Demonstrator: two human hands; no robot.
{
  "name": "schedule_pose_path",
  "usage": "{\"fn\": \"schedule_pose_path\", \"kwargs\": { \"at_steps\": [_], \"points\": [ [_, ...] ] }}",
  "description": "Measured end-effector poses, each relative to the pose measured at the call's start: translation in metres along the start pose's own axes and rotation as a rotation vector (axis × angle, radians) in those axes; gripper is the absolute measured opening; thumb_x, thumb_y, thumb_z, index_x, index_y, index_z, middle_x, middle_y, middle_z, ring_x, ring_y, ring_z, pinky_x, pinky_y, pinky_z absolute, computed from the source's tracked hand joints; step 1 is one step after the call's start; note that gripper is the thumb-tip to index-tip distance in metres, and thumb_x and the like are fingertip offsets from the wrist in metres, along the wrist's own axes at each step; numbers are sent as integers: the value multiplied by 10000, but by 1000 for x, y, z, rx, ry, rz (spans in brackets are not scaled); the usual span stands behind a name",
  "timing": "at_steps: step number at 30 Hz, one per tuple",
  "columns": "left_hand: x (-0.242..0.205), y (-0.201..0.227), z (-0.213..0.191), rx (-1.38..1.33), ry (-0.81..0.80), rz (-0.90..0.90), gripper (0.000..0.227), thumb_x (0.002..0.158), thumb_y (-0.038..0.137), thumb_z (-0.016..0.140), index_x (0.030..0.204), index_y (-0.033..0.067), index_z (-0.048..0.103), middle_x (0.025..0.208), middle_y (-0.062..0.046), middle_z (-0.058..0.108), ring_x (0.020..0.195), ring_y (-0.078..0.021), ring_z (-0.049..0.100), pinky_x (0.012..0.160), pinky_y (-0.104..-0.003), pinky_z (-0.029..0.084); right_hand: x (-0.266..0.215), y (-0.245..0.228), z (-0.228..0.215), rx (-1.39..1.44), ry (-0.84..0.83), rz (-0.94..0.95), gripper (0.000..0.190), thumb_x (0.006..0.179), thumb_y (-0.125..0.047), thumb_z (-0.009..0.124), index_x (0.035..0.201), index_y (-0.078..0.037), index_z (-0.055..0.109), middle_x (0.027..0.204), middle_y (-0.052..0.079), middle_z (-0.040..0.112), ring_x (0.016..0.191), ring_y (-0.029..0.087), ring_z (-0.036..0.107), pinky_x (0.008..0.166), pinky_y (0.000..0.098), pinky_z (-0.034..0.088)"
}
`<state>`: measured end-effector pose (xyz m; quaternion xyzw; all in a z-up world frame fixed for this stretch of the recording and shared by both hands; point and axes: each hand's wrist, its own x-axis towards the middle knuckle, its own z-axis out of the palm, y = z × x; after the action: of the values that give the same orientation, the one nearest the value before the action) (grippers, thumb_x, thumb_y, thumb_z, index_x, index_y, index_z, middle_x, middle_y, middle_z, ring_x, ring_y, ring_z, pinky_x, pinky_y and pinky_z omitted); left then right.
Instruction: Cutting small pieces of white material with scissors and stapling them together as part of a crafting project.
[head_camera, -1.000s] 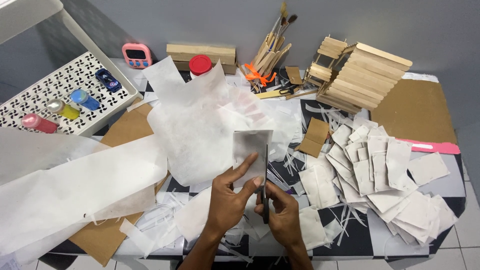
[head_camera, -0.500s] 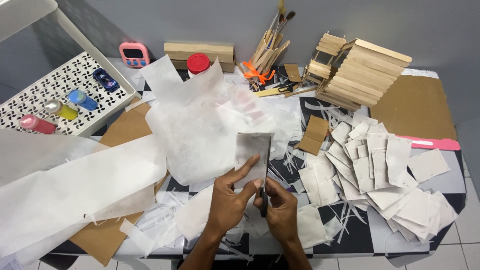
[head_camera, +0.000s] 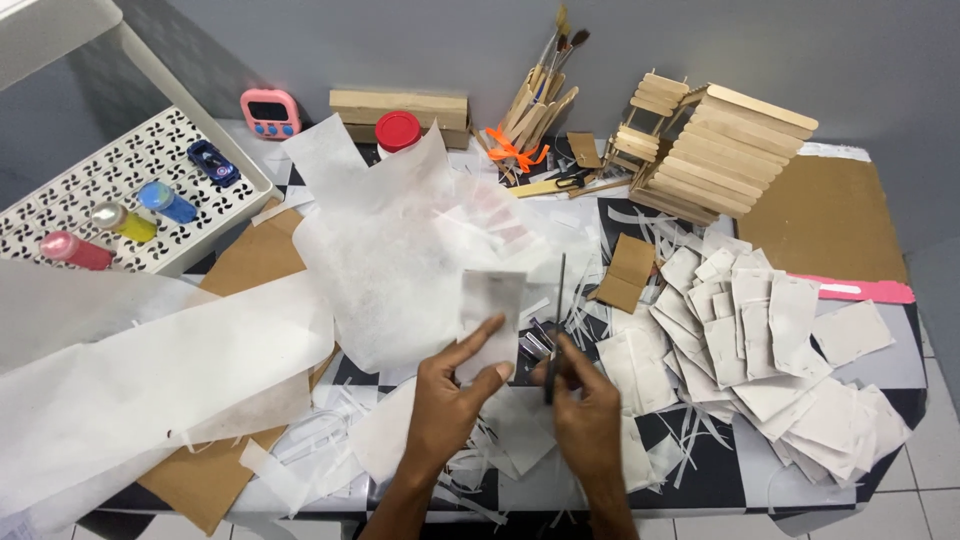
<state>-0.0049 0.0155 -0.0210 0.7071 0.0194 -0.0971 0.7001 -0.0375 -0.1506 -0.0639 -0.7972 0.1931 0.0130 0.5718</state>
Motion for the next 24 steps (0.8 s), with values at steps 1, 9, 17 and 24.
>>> {"fn": "schedule_pose_path", "kwargs": {
  "at_steps": [1, 9, 17, 24],
  "points": [
    [0, 0, 0, -2, 4, -2, 582, 829, 200, 723, 1396, 129, 611, 1481, -114, 616, 1439, -253, 529, 1147, -444, 463, 3, 0, -7, -3, -4, 0, 540, 944, -14, 574, 1471, -130, 544, 1092, 116, 801, 1037, 217, 767, 843, 337, 690],
    [1, 4, 0, -49, 107, -74, 566, 810, 293, 746, 1356, 160, 671, 1458, -117, 652, 1430, -238, 550, 1180, -389, 400, 24, 0, -32, -409, 280, -18, 333, 869, -75, 749, 1201, -110, 753, 1036, 106, 789, 932, 235, 739, 903, 365, 570],
    [-6, 0, 5, -35, 84, -56, 531, 831, 244, 737, 1351, 157, 677, 1410, -94, 694, 1343, -196, 621, 1126, -350, 463, 26, 18, -22, -682, 161, -64, 373, 982, -74, 553, 1342, -79, 651, 1162, 152, 654, 1132, 317, 583, 951, 465, 484],
    [-11, -3, 12, -21, 10, -31, 523, 852, 244, 731, 1359, 138, 661, 1436, -98, 666, 1404, -214, 572, 1140, -356, 466, 15, -21, -19, -319, 13, -189, 361, 991, -263, 575, 1278, -80, 696, 1089, 89, 655, 1028, 213, 649, 862, 338, 574]
  ]
}}
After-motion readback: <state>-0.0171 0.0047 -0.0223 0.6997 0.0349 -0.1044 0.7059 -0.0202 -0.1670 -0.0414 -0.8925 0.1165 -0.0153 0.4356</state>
